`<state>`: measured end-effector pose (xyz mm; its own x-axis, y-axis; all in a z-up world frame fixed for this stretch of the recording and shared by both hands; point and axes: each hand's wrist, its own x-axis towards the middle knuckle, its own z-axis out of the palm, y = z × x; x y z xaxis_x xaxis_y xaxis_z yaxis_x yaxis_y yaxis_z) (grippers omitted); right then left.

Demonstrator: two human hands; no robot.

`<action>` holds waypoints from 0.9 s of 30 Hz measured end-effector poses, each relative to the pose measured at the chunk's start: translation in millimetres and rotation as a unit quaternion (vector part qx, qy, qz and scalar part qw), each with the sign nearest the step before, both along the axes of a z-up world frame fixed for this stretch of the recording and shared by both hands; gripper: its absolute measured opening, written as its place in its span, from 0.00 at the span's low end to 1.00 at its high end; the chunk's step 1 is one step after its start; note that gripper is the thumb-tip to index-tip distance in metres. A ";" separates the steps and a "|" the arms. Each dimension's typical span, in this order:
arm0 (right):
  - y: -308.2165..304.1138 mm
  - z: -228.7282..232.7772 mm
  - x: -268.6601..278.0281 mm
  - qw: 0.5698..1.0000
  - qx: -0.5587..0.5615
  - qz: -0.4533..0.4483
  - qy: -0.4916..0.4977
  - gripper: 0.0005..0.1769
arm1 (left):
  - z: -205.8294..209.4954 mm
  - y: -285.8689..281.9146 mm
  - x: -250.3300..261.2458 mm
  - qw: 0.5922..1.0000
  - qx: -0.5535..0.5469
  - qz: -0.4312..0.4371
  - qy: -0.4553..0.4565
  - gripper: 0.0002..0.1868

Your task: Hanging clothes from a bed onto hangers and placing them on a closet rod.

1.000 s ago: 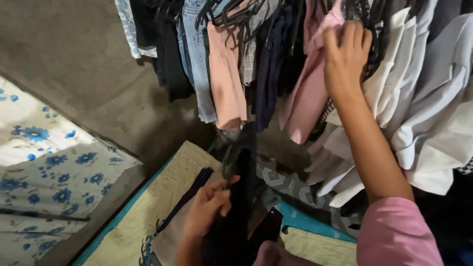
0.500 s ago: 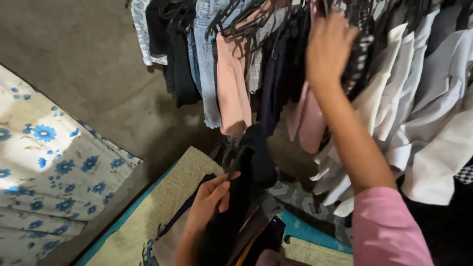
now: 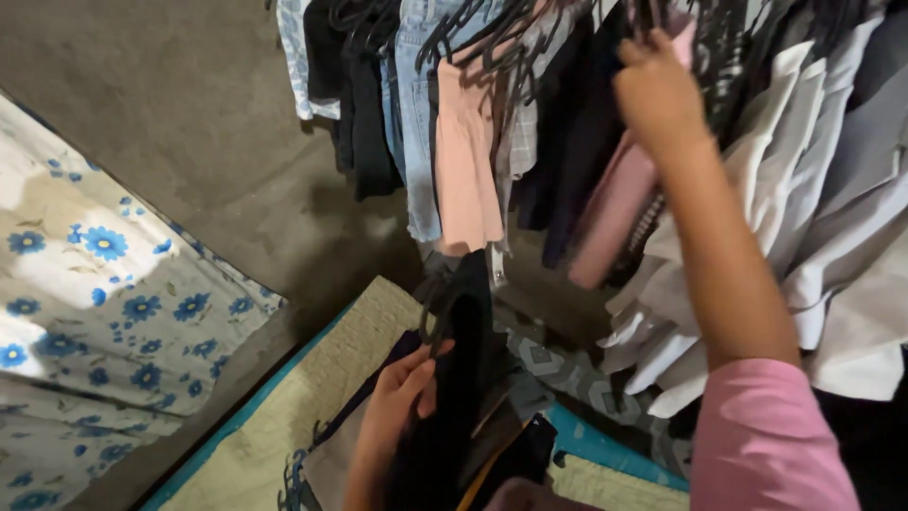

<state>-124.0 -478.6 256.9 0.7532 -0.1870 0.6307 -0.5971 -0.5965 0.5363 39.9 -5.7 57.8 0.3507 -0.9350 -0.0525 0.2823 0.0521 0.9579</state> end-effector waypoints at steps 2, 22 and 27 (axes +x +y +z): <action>10.6 10.8 -17.5 0.991 0.040 0.111 -0.056 0.08 | 0.9 4.4 -1.3 1.000 -0.006 0.012 -0.006 0.27; 77.3 -24.9 77.6 0.924 -0.057 -0.352 0.141 0.32 | 34.0 26.5 -23.9 0.998 0.015 0.053 -0.011 0.28; 20.4 -93.6 78.6 0.913 -0.104 -0.344 0.193 0.36 | 28.7 25.0 -24.1 0.999 0.012 0.044 -0.015 0.28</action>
<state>-45.4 -458.2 163.3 0.6759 -0.6063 0.4191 -0.5345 -0.0118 0.8451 15.8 19.3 86.5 0.4325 -0.8994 -0.0626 0.2486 0.0522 0.9672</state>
